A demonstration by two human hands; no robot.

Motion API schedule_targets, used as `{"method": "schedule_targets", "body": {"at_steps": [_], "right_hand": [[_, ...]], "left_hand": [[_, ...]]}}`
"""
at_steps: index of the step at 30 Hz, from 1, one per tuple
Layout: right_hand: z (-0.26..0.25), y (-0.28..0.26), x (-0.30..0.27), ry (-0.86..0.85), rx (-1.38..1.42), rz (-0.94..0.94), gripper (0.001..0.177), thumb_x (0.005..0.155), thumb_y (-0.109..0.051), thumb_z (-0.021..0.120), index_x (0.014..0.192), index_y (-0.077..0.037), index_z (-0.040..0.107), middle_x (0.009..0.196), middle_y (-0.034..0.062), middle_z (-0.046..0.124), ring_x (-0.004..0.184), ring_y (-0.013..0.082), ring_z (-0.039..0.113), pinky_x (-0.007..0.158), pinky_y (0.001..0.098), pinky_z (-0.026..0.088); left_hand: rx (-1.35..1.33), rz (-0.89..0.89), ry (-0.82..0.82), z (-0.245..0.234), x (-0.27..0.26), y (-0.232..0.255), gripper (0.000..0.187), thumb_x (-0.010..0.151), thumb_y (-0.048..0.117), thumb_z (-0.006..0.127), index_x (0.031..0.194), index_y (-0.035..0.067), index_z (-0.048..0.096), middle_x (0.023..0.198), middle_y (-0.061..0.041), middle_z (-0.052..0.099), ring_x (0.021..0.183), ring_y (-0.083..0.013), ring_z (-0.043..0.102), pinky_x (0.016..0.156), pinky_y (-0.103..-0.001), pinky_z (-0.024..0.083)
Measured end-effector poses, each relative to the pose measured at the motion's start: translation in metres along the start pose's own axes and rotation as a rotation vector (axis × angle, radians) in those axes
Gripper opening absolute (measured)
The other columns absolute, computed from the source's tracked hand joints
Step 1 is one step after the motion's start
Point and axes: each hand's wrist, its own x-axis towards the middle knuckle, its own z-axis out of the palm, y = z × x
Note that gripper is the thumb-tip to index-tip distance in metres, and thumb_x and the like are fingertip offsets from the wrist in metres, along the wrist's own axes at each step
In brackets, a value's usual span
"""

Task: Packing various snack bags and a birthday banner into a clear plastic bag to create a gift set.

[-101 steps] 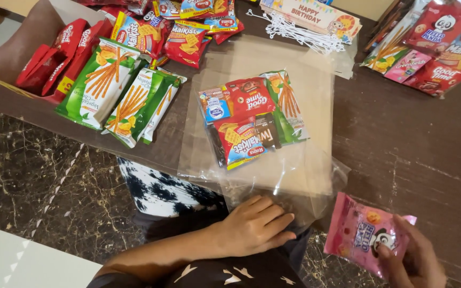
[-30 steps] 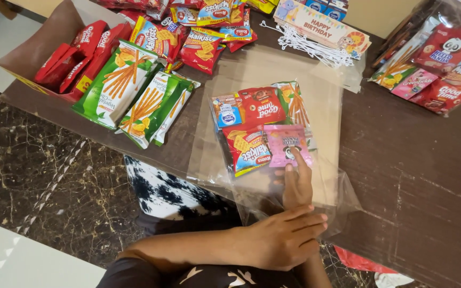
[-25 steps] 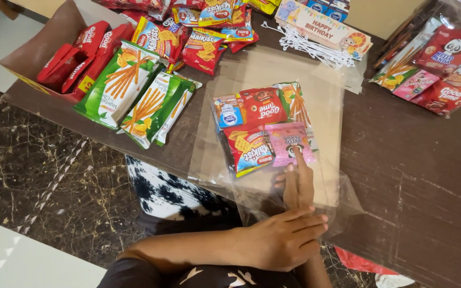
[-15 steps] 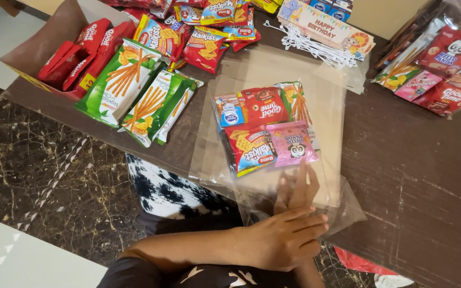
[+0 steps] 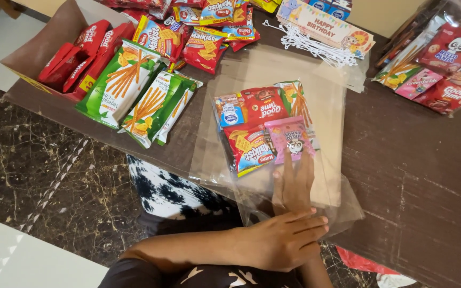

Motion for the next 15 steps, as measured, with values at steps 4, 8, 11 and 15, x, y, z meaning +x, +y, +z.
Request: {"method": "schedule_targets", "body": {"at_steps": [4,8,11,15], "right_hand": [[-0.024,-0.022,0.011,-0.083,0.123,0.107,0.066,0.119,-0.048,0.026,0.172,-0.009,0.034,0.172,0.0444,0.025,0.161,0.0616,0.027,0.13,0.0702,0.026],[-0.019,-0.018,0.019,0.003,0.163,-0.004,0.069,0.119,-0.047,0.025,0.163,0.006,0.038,0.157,0.0538,0.033,0.145,0.071,0.039,0.116,0.0778,0.039],[-0.024,-0.023,0.017,-0.069,0.23,0.029,0.067,0.12,-0.044,0.028,0.171,-0.001,0.025,0.171,0.0499,0.018,0.158,0.071,0.022,0.126,0.0817,0.023],[-0.034,-0.031,0.013,-0.144,0.252,0.108,0.066,0.117,-0.042,0.027,0.168,0.001,0.031,0.17,0.0469,0.019,0.158,0.0665,0.021,0.129,0.0783,0.017]], "left_hand": [[0.008,0.004,0.014,0.001,-0.001,0.0,0.024,0.111,-0.006,0.061,0.091,-0.005,0.074,0.128,-0.027,0.078,0.129,-0.0386,0.074,0.128,-0.051,0.052],[-0.011,0.006,0.002,0.0,-0.001,0.0,0.021,0.11,-0.007,0.06,0.094,-0.007,0.074,0.128,-0.029,0.076,0.129,-0.0411,0.074,0.127,-0.053,0.054],[0.004,0.003,-0.002,0.001,-0.002,-0.001,0.02,0.11,-0.006,0.063,0.094,-0.005,0.075,0.129,-0.027,0.077,0.13,-0.0391,0.073,0.127,-0.052,0.054],[-0.01,0.0,0.012,0.002,-0.005,-0.002,0.022,0.112,-0.007,0.062,0.093,-0.006,0.074,0.128,-0.028,0.077,0.128,-0.0404,0.074,0.127,-0.053,0.054]]}}
